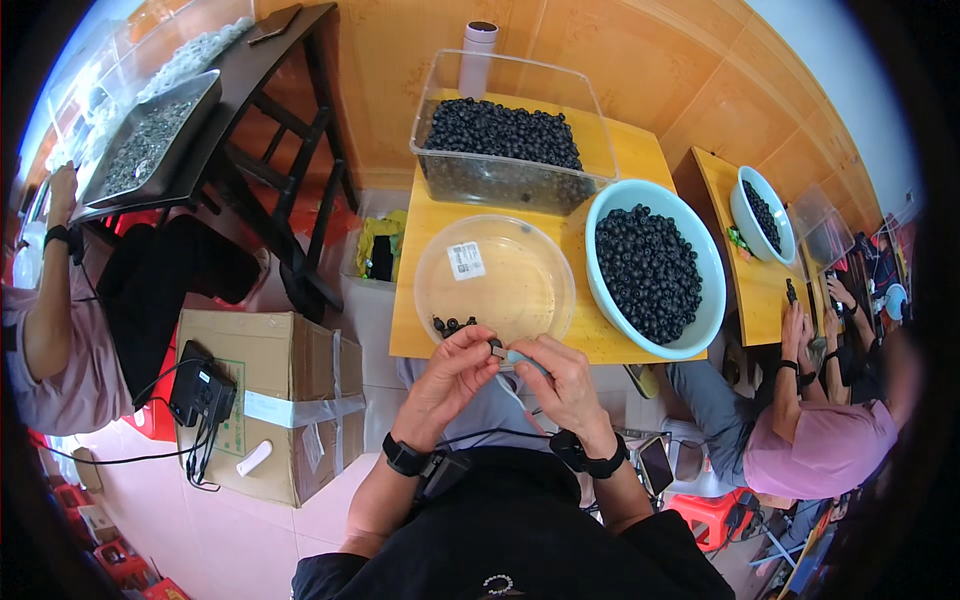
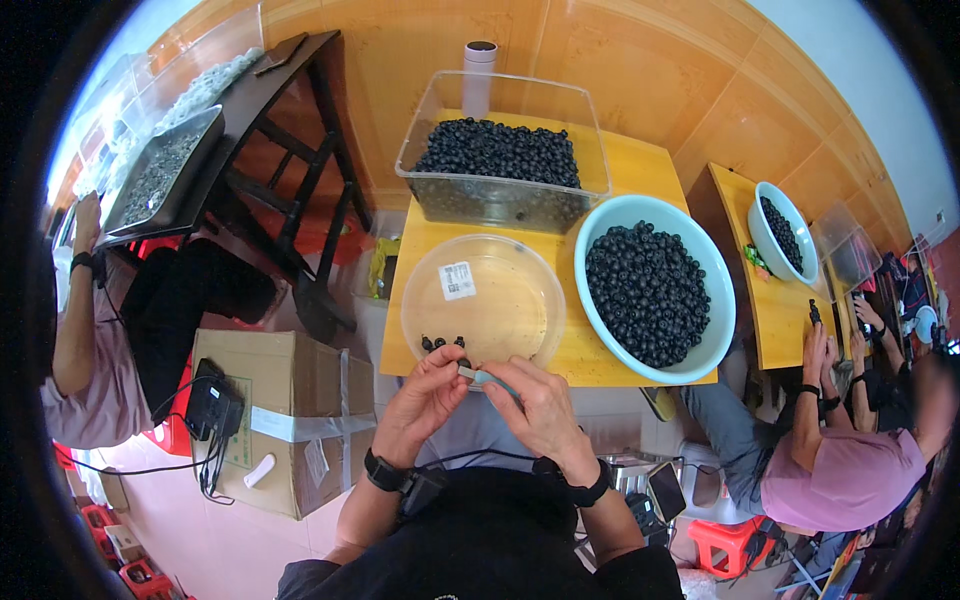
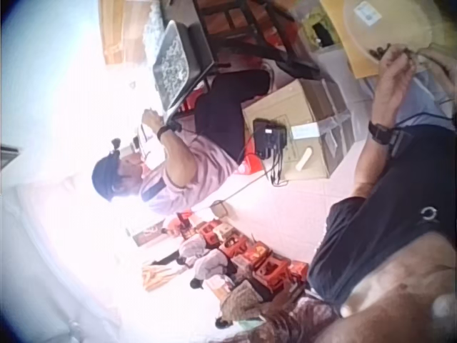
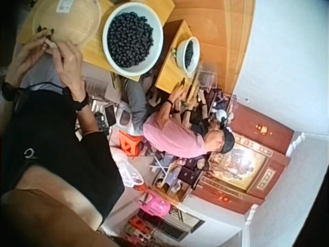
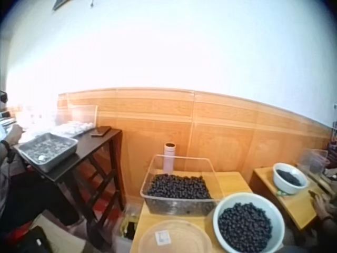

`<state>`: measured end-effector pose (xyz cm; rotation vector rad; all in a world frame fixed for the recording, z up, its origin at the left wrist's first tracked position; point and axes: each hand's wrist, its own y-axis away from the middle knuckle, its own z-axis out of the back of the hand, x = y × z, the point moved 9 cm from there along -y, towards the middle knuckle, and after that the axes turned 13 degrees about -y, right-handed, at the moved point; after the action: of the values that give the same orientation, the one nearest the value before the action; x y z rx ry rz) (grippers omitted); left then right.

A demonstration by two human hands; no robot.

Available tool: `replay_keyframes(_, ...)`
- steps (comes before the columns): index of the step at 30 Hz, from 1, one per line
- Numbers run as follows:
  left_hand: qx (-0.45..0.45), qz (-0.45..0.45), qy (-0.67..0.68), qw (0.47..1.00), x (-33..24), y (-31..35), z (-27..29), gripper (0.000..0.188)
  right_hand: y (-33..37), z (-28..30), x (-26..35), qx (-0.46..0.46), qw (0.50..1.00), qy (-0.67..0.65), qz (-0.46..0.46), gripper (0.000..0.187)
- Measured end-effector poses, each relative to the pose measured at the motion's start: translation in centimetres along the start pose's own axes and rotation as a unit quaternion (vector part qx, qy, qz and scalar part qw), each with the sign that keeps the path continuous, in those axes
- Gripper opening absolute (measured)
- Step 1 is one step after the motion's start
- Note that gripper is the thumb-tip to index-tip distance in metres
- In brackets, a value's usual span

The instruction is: Sorting small black rubber o-rings from a container into specific trays or batches using hands and tweezers.

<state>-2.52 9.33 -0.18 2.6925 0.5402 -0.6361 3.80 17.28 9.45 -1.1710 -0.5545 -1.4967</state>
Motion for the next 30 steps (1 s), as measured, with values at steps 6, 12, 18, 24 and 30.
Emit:
replay_keyframes(6,0.013,-0.011,-0.034,0.999,-0.1,0.1,-0.2,0.015,0.1,0.1,0.6,0.002,1.000,0.017,0.004,0.017)
replay_keyframes(12,0.008,-0.007,-0.042,0.999,0.2,0.3,0.0,0.013,0.4,0.1,0.4,-0.007,1.000,0.017,0.019,0.017)
replay_keyframes(18,0.081,-0.012,-0.057,0.995,-0.3,0.7,-1.2,0.011,0.3,0.6,-0.6,-0.057,0.993,0.080,0.058,0.015)
replay_keyframes(24,0.052,-0.003,-0.078,0.996,-0.7,1.1,-2.0,0.013,0.1,3.6,-3.7,-0.104,0.994,0.017,-0.017,0.020)
replay_keyframes(30,0.030,0.002,-0.086,0.996,-0.4,0.4,-1.4,0.014,0.0,1.1,-2.2,-0.028,0.970,-0.202,-0.129,0.016)
